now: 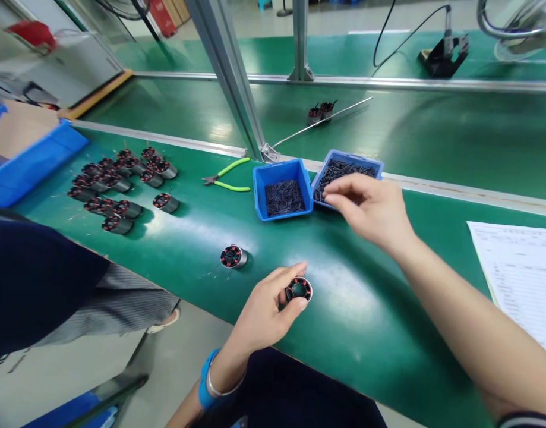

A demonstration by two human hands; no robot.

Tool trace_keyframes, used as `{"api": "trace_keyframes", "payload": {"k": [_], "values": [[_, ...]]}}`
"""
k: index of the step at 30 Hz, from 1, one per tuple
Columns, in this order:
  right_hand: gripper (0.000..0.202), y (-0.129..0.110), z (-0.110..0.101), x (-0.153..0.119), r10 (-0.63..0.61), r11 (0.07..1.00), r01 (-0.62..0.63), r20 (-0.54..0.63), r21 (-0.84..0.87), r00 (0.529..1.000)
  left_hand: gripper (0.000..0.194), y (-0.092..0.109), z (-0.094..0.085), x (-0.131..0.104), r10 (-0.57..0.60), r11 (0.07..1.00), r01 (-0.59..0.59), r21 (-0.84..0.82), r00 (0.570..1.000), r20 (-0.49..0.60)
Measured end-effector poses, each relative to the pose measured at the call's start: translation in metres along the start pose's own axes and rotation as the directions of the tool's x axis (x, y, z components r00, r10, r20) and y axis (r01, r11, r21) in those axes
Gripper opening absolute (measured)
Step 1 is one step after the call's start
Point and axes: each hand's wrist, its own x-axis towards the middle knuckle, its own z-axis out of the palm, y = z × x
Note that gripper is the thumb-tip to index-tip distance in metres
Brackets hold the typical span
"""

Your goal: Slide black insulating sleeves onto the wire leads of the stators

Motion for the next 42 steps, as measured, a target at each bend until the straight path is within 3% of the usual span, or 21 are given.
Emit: {"api": "trace_keyframes", "payload": {"k": [3, 6, 8, 11, 17, 22, 27, 32, 34, 36, 38, 39, 42], "values": [[0.027, 0.03, -0.002, 0.042, -0.096, 0.87, 0.201, 0.246, -0.451, 0.965, 0.068, -0.003, 0.002, 0.005, 0.014, 0.998, -0.014, -0.056, 1.0, 0.004], [0.037, 0.047, 0.005, 0.061, -0.092, 0.709, 0.363, 0.43, -0.605, 0.898, 0.045, -0.008, 0.007, 0.01, -0.044, 0.989, 0.029, -0.146, 0.994, -0.103], [0.035, 0.05, 0.009, 0.064, -0.058, 0.674, 0.366, 0.447, -0.642, 0.893, 0.031, -0.01, 0.01, 0.011, -0.071, 0.978, 0.036, -0.207, 0.984, -0.164], [0.03, 0.047, 0.01, 0.064, -0.053, 0.673, 0.341, 0.417, -0.657, 0.908, 0.03, -0.012, 0.014, 0.01, -0.062, 0.959, 0.002, -0.284, 0.977, -0.203], [0.032, 0.052, 0.006, 0.066, -0.101, 0.694, 0.399, 0.468, -0.599, 0.878, 0.025, -0.011, 0.018, 0.012, -0.11, 0.956, 0.027, -0.294, 0.957, -0.27], [0.029, 0.052, 0.005, 0.065, -0.103, 0.697, 0.391, 0.456, -0.601, 0.884, 0.018, -0.008, 0.021, 0.02, -0.151, 0.959, 0.074, -0.274, 0.95, -0.272], [0.023, 0.046, -0.006, 0.066, -0.11, 0.801, 0.264, 0.302, -0.537, 0.947, 0.017, -0.008, 0.019, 0.025, -0.13, 0.956, 0.075, -0.282, 0.975, -0.181], [0.017, 0.024, -0.019, 0.046, -0.065, 0.917, 0.118, 0.149, -0.381, 0.987, 0.016, -0.007, 0.022, 0.025, -0.114, 0.961, 0.054, -0.273, 0.971, -0.209], [0.016, 0.005, -0.021, 0.026, -0.087, 0.947, 0.162, 0.265, -0.277, 0.96, 0.015, -0.006, 0.022, 0.024, -0.111, 0.959, 0.048, -0.279, 0.97, -0.216], [0.016, -0.014, -0.021, 0.003, -0.171, 0.967, 0.242, 0.495, -0.082, 0.852, 0.014, -0.006, 0.022, 0.023, -0.102, 0.956, 0.037, -0.291, 0.972, -0.211], [0.014, -0.029, -0.018, -0.017, -0.253, 0.957, 0.285, 0.624, 0.051, 0.74, 0.014, -0.005, 0.022, 0.023, -0.091, 0.956, 0.028, -0.291, 0.974, -0.205], [0.014, -0.033, -0.017, -0.025, -0.27, 0.953, 0.294, 0.643, 0.072, 0.717, 0.014, -0.006, 0.022, 0.024, -0.085, 0.957, 0.023, -0.288, 0.975, -0.204], [0.015, -0.035, -0.012, -0.036, -0.265, 0.956, 0.287, 0.613, 0.066, 0.744, 0.015, -0.006, 0.021, 0.024, -0.074, 0.96, 0.013, -0.28, 0.975, -0.209]]}}
